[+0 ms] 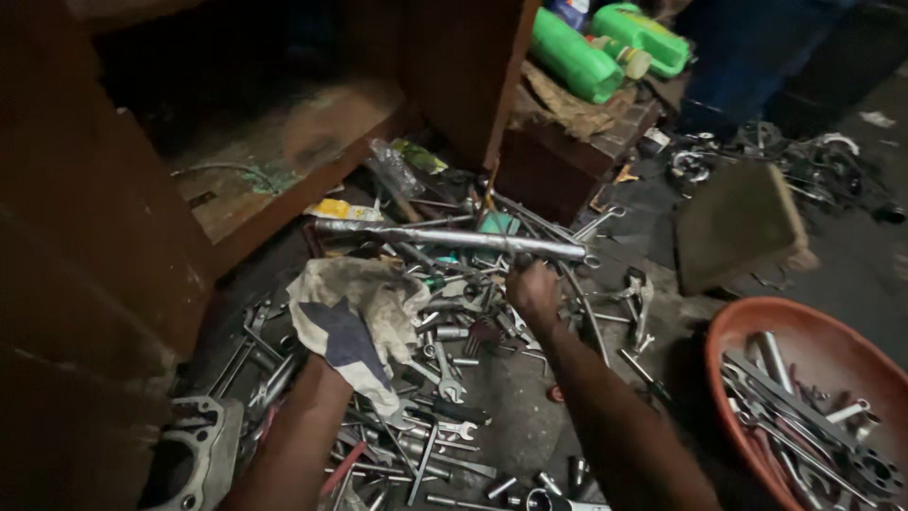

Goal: The person sits on the floor and wipes various metal tools, including wrenches and sockets, with a cloth. They pick up each tool from a large pile, clean it, and place it into a red plastic basin.

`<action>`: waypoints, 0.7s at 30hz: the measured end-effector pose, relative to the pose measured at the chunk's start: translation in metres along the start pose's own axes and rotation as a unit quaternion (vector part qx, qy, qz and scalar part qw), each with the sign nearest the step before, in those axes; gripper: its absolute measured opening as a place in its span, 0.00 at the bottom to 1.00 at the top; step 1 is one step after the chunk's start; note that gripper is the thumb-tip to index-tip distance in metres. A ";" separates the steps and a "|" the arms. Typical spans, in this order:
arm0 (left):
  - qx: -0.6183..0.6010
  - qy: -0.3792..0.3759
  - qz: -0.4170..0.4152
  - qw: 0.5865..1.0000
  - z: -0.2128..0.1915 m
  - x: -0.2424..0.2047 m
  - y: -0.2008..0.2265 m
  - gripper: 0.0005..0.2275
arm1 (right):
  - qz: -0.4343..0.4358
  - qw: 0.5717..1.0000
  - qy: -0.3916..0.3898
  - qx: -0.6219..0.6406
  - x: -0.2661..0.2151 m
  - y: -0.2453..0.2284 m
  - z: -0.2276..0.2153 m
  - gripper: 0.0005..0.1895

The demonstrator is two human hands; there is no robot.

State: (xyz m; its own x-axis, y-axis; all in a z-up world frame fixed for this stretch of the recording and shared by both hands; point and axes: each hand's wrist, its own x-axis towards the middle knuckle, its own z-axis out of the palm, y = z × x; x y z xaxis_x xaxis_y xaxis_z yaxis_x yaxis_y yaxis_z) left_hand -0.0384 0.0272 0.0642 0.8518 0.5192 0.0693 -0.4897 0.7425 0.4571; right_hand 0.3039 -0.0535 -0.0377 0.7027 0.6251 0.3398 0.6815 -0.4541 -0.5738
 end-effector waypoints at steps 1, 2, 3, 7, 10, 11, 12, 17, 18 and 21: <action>0.004 0.000 0.003 1.000 -0.001 -0.004 0.005 0.21 | -0.007 1.000 0.000 -0.011 -0.006 0.017 0.024 0.16; 0.009 -0.004 0.001 1.000 -0.001 -0.005 0.009 0.21 | -0.078 0.995 0.031 -0.046 -0.020 0.033 0.044 0.13; 0.011 -0.004 0.002 1.000 -0.001 -0.009 0.013 0.21 | -0.148 0.984 0.063 -0.080 -0.034 0.046 0.058 0.11; 0.007 0.007 0.002 1.000 -0.005 -0.031 0.017 0.20 | -0.128 0.990 -0.032 0.055 -0.080 0.088 0.043 0.13; -0.006 0.024 0.013 1.000 -0.010 -0.029 0.004 0.20 | -0.105 0.988 -0.091 0.062 -0.097 0.107 0.029 0.12; -0.015 0.031 0.017 0.999 -0.011 -0.027 -0.003 0.20 | -0.058 0.989 -0.110 0.076 -0.108 0.115 0.024 0.11; -0.019 0.036 0.022 0.999 -0.012 -0.021 -0.012 0.20 | -0.189 0.980 -0.055 0.021 -0.124 0.127 0.011 0.10; -0.033 0.053 0.051 0.997 -0.016 -0.001 -0.035 0.19 | -0.120 0.980 -0.125 -0.101 -0.209 0.133 -0.061 0.18; -0.035 0.056 0.060 0.996 -0.017 -0.001 -0.040 0.19 | -0.016 0.977 -0.192 -0.094 -0.216 0.125 -0.081 0.16; -0.044 0.066 0.091 0.993 -0.015 0.002 -0.042 0.19 | 0.039 0.956 -0.274 -0.098 -0.229 0.091 -0.157 0.21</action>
State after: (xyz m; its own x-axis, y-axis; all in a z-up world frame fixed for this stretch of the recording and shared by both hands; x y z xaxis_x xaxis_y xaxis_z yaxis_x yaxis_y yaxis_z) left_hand -0.0185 0.0034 0.0316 0.7189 0.6947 0.0237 -0.6524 0.6625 0.3680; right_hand 0.2369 -0.3372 -0.0507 0.5763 0.7992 -0.1705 0.6949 -0.5891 -0.4124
